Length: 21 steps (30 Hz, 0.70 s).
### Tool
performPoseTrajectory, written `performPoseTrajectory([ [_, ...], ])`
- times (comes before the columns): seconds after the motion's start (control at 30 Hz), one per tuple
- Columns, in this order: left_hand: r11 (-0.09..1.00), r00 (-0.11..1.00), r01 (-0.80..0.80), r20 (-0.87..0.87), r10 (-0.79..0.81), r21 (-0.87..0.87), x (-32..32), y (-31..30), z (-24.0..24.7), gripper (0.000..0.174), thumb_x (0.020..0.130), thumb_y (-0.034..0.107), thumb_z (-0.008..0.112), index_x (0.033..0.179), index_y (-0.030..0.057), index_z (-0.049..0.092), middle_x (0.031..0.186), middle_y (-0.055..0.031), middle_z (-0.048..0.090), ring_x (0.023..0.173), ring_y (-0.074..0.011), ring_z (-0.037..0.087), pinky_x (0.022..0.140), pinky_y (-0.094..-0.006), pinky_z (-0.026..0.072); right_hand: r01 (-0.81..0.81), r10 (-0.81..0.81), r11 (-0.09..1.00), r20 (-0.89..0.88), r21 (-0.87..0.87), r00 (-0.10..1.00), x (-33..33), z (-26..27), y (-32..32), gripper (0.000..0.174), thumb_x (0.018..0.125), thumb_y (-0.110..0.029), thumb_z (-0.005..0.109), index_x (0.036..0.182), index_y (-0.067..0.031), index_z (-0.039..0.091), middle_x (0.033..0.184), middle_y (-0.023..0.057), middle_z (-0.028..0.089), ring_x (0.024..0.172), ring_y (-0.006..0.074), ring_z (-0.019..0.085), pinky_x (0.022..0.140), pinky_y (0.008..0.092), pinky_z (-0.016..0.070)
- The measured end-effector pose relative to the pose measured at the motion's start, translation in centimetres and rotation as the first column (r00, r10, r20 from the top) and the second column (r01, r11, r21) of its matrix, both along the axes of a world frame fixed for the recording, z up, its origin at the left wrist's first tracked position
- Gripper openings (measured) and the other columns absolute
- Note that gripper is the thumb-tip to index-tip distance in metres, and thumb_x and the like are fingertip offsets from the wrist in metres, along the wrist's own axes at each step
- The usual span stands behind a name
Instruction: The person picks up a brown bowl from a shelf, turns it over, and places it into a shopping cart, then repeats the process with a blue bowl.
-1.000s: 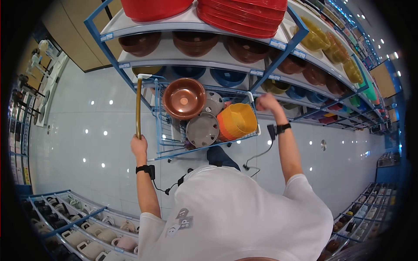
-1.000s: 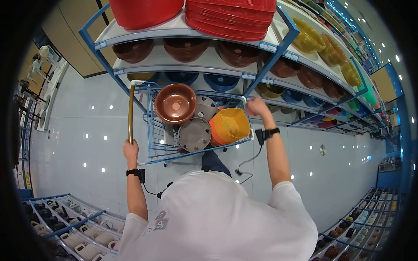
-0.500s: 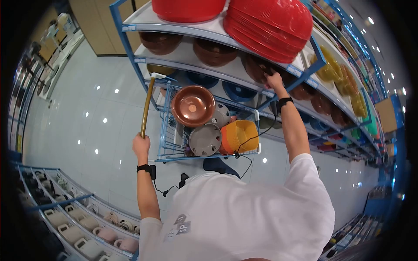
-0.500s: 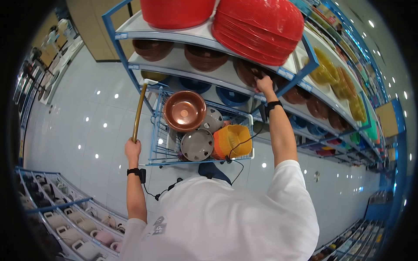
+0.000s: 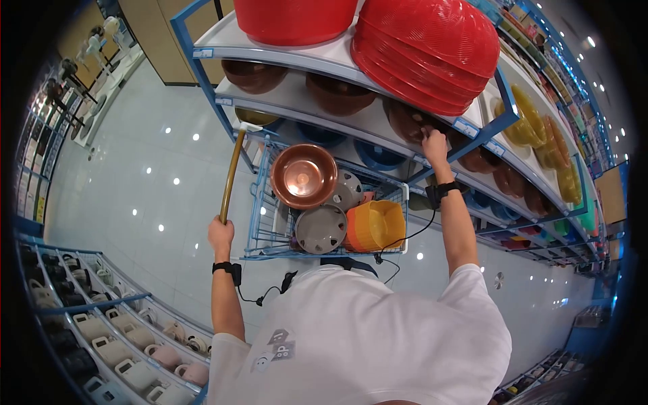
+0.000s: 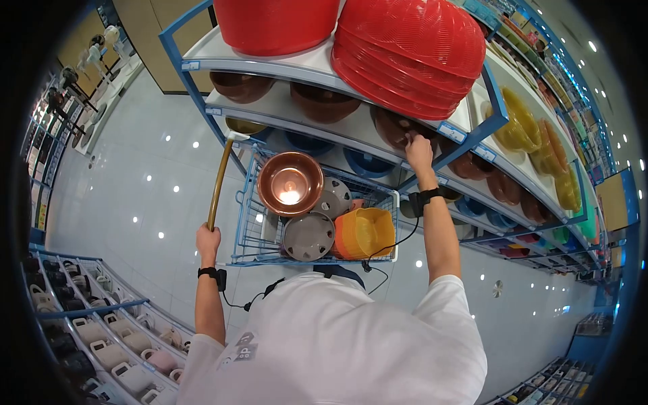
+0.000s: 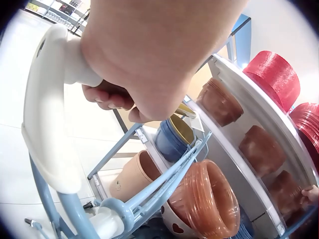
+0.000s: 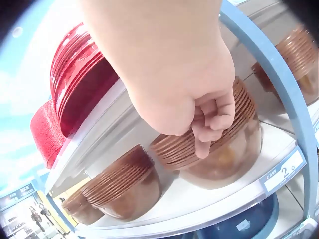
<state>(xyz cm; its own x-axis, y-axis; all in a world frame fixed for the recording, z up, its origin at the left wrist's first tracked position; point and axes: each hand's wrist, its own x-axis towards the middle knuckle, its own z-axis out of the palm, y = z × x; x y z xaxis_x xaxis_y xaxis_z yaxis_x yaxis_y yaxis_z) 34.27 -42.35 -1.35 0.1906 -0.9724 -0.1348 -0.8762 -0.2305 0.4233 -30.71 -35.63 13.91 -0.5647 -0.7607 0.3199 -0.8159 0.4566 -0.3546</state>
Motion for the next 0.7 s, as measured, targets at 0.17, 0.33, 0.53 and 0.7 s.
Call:
performPoseTrajectory([
  [0.17, 1.0, 1.0, -0.01, 0.017, 0.01, 0.026, -0.1, -0.1, 0.2, 0.024, 0.085, 0.022, 0.064, 0.098, 0.0025, 0.07, 0.094, -0.0234, 0.073, 0.092, -0.0455, 0.069, 0.081, -0.0528, 0.0558, 0.046, -0.041, 0.994, 0.05, -0.095, 0.998, 0.7, 0.0, -0.2, 0.023, 0.097, -0.022, 0.059, 0.109, -0.0076, 0.074, 0.097, 0.0302, 0.068, 0.098, 0.0498, 0.064, 0.083, 0.0548, 0.0521],
  [0.33, 0.998, 0.997, -0.042, 0.068, 0.038, 0.049, -0.2, -0.3, 0.0, 0.027, 0.084, 0.024, 0.064, 0.101, 0.0037, 0.071, 0.095, -0.0226, 0.073, 0.093, -0.0456, 0.069, 0.084, -0.0531, 0.0558, 0.123, 0.028, 0.876, 0.303, -0.467, 0.953, 0.6, -0.1, -0.6, 0.024, 0.098, -0.024, 0.065, 0.1, -0.0018, 0.073, 0.081, 0.0178, 0.074, 0.077, 0.0312, 0.074, 0.073, 0.0428, 0.0564],
  [0.53, 0.997, 0.996, -0.057, 0.078, 0.053, 0.053, -0.5, -0.2, 0.5, 0.03, 0.084, 0.025, 0.064, 0.105, 0.0049, 0.072, 0.096, -0.0228, 0.073, 0.093, -0.0455, 0.069, 0.085, -0.0528, 0.0558, 0.333, 0.269, 0.73, 0.7, -0.596, 0.662, 1.1, 1.3, -0.6, 0.021, 0.095, -0.016, 0.073, 0.098, 0.0029, 0.066, 0.081, 0.0064, 0.069, 0.072, 0.0151, 0.071, 0.067, 0.0251, 0.0576],
  [0.7, 0.997, 0.995, -0.051, 0.086, 0.047, 0.052, -0.5, -0.3, 0.4, 0.028, 0.085, 0.025, 0.064, 0.103, 0.0048, 0.072, 0.096, -0.0231, 0.073, 0.093, -0.0456, 0.069, 0.084, -0.0532, 0.0557, 0.199, 0.408, 0.704, 0.618, -0.681, 0.672, 1.3, 0.1, 0.0, 0.018, 0.092, -0.007, 0.075, 0.101, 0.0047, 0.064, 0.087, 0.0086, 0.071, 0.082, 0.015, 0.071, 0.076, 0.0255, 0.0586],
])
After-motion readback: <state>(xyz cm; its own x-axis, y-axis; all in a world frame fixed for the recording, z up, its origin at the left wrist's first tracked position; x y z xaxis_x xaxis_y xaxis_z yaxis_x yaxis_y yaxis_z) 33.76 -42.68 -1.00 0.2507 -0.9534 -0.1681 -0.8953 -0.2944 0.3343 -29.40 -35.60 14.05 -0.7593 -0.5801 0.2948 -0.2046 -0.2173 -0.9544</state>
